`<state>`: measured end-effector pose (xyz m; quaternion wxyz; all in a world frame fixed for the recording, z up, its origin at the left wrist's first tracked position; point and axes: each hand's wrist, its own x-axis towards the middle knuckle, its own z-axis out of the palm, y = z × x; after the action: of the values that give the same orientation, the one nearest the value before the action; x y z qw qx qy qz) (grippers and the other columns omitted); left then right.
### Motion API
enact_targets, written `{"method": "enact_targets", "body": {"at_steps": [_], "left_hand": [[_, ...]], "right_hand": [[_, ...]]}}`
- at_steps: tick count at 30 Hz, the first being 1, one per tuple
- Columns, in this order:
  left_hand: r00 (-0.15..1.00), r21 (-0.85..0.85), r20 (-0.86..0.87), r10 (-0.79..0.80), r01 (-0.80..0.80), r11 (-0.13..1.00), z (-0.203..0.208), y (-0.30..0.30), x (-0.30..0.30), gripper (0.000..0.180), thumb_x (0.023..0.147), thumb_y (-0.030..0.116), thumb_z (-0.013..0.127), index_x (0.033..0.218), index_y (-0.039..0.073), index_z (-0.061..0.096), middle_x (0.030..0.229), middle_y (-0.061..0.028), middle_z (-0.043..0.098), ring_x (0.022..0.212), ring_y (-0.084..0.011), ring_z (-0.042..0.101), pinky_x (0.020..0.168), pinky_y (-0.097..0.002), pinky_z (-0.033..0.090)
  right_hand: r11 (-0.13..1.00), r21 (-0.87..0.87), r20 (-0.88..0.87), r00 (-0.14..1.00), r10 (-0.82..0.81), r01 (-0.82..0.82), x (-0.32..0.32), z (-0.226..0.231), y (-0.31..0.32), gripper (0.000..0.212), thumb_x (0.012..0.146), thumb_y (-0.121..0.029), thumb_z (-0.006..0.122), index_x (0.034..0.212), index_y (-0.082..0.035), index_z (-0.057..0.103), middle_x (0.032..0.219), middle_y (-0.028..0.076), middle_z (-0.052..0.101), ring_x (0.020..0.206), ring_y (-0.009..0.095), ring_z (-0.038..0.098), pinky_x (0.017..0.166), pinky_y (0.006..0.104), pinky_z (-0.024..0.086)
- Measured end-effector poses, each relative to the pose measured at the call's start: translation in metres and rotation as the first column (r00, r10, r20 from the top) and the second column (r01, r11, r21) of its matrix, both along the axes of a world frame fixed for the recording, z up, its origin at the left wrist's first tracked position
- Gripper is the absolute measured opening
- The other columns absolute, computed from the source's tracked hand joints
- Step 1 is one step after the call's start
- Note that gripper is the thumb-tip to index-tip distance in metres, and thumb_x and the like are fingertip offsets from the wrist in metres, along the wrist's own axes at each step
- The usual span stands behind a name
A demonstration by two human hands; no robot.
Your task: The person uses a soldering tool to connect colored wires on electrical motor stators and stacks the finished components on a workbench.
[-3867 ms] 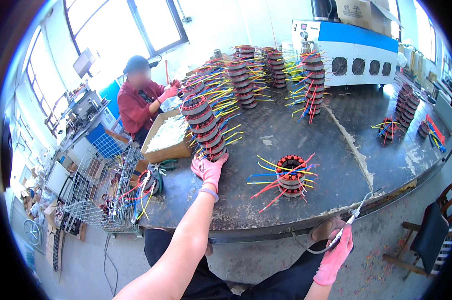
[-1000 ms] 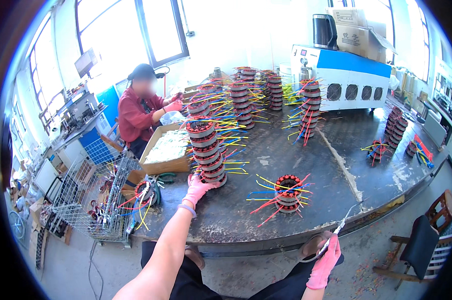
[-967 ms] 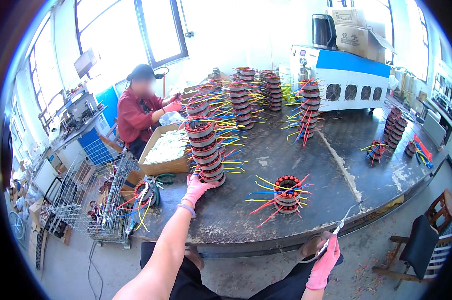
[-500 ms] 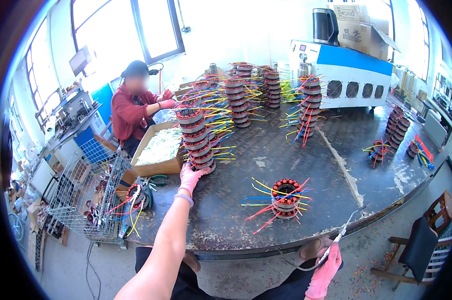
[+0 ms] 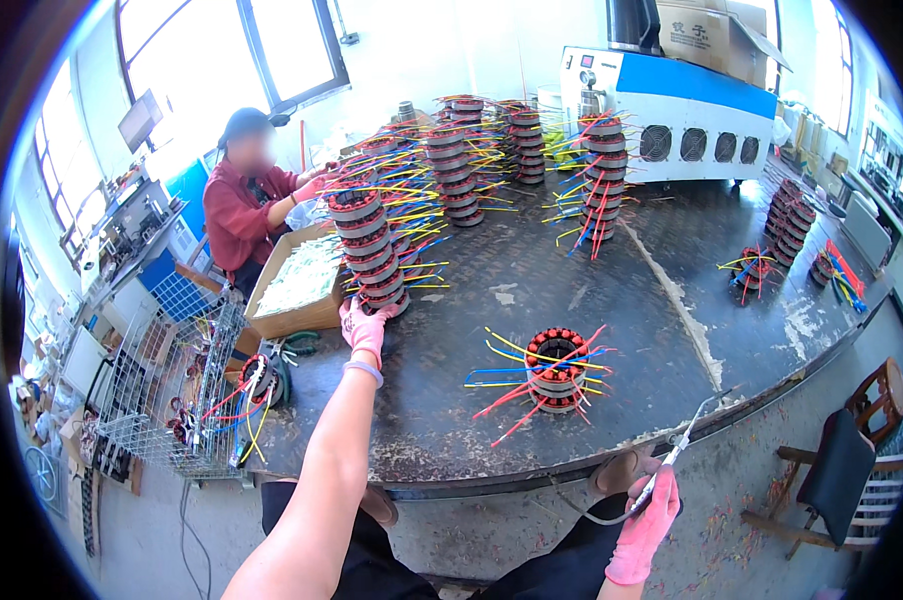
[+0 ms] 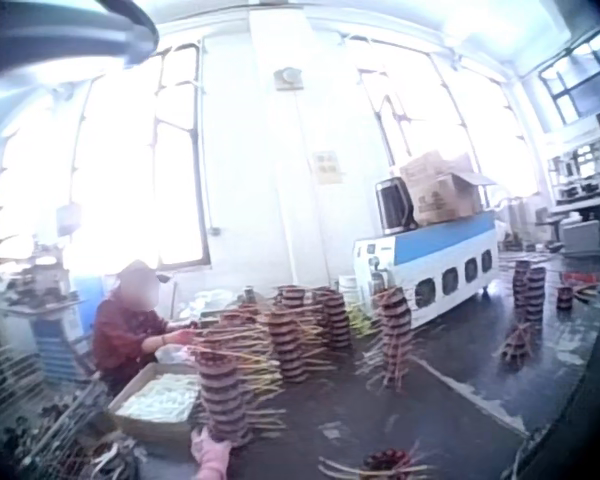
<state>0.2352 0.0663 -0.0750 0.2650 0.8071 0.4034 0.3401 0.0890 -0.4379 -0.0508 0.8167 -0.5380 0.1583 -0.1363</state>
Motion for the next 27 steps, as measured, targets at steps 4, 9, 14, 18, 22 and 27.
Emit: {"method": "enact_targets", "body": {"at_steps": [4, 9, 14, 18, 22, 27], "left_hand": [[1.0, -0.055, -0.007, -0.028, 0.028, 0.998, -0.001, 0.01, 0.003, 0.1, 0.057, 0.045, 0.091, 0.14, 0.004, 0.052, 0.146, -0.0147, 0.047, 0.129, -0.0318, 0.052, 0.107, -0.0396, 0.043], [0.994, -0.095, 0.002, -0.109, 0.109, 0.99, 0.002, 0.012, -0.003, 0.106, 0.057, 0.046, 0.09, 0.143, 0.001, 0.047, 0.149, -0.014, 0.043, 0.133, -0.0297, 0.049, 0.11, -0.0377, 0.041], [0.988, -0.113, 0.059, -0.14, 0.146, 0.983, 0.006, 0.002, -0.009, 0.103, 0.063, 0.046, 0.087, 0.145, 0.002, 0.043, 0.151, -0.0169, 0.038, 0.135, -0.0334, 0.044, 0.112, -0.0392, 0.038], [0.975, -0.12, 0.183, -0.124, 0.147, 0.982, 0.001, -0.016, -0.02, 0.096, 0.072, 0.042, 0.083, 0.146, 0.0, 0.037, 0.149, -0.0215, 0.037, 0.137, -0.0375, 0.04, 0.114, -0.0419, 0.034], [0.9, 0.04, 0.401, -0.17, 0.168, 0.985, -0.002, -0.038, -0.05, 0.077, 0.079, 0.033, 0.082, 0.137, -0.002, 0.045, 0.14, -0.0219, 0.04, 0.127, -0.0342, 0.045, 0.11, -0.0423, 0.036], [0.615, 0.391, 0.178, -0.768, 0.672, 0.629, 0.093, -0.151, -0.06, 0.047, 0.073, 0.029, 0.087, 0.108, 0.005, 0.065, 0.119, -0.0105, 0.059, 0.111, -0.0275, 0.055, 0.098, -0.0395, 0.046]], "right_hand": [[1.0, 0.022, 0.016, 1.0, 0.015, -0.016, -0.001, -0.006, -0.006, 0.038, 0.098, -0.043, 0.061, 0.096, -0.005, 0.064, 0.059, -0.005, 0.05, 0.047, 0.002, 0.039, 0.044, 0.0192, 0.026], [0.998, 0.031, 0.059, 0.997, 0.045, -0.047, 0.001, -0.008, -0.006, 0.041, 0.098, -0.041, 0.061, 0.104, -0.001, 0.065, 0.06, -0.006, 0.048, 0.049, 0.001, 0.037, 0.044, 0.0186, 0.024], [0.997, 0.021, 0.041, 0.997, 0.071, -0.072, -0.003, -0.001, -0.002, 0.041, 0.098, -0.043, 0.06, 0.104, -0.003, 0.066, 0.061, -0.008, 0.048, 0.049, 0.0, 0.037, 0.044, 0.0184, 0.023], [0.995, 0.074, 0.033, 0.998, 0.062, -0.065, -0.003, -0.003, -0.003, 0.037, 0.099, -0.04, 0.059, 0.104, -0.005, 0.067, 0.064, -0.008, 0.053, 0.05, -0.001, 0.043, 0.044, 0.017, 0.029], [0.994, 0.067, -0.011, 0.996, 0.09, -0.089, -0.004, 0.003, 0.003, 0.033, 0.098, -0.038, 0.061, 0.098, -0.007, 0.068, 0.065, -0.007, 0.055, 0.05, 0.0, 0.046, 0.043, 0.0161, 0.032], [0.989, 0.106, -0.002, 0.995, 0.101, -0.1, -0.007, 0.0, -0.014, 0.037, 0.101, -0.038, 0.056, 0.096, -0.003, 0.067, 0.06, -0.003, 0.057, 0.045, 0.002, 0.041, 0.042, 0.0188, 0.027]]}}
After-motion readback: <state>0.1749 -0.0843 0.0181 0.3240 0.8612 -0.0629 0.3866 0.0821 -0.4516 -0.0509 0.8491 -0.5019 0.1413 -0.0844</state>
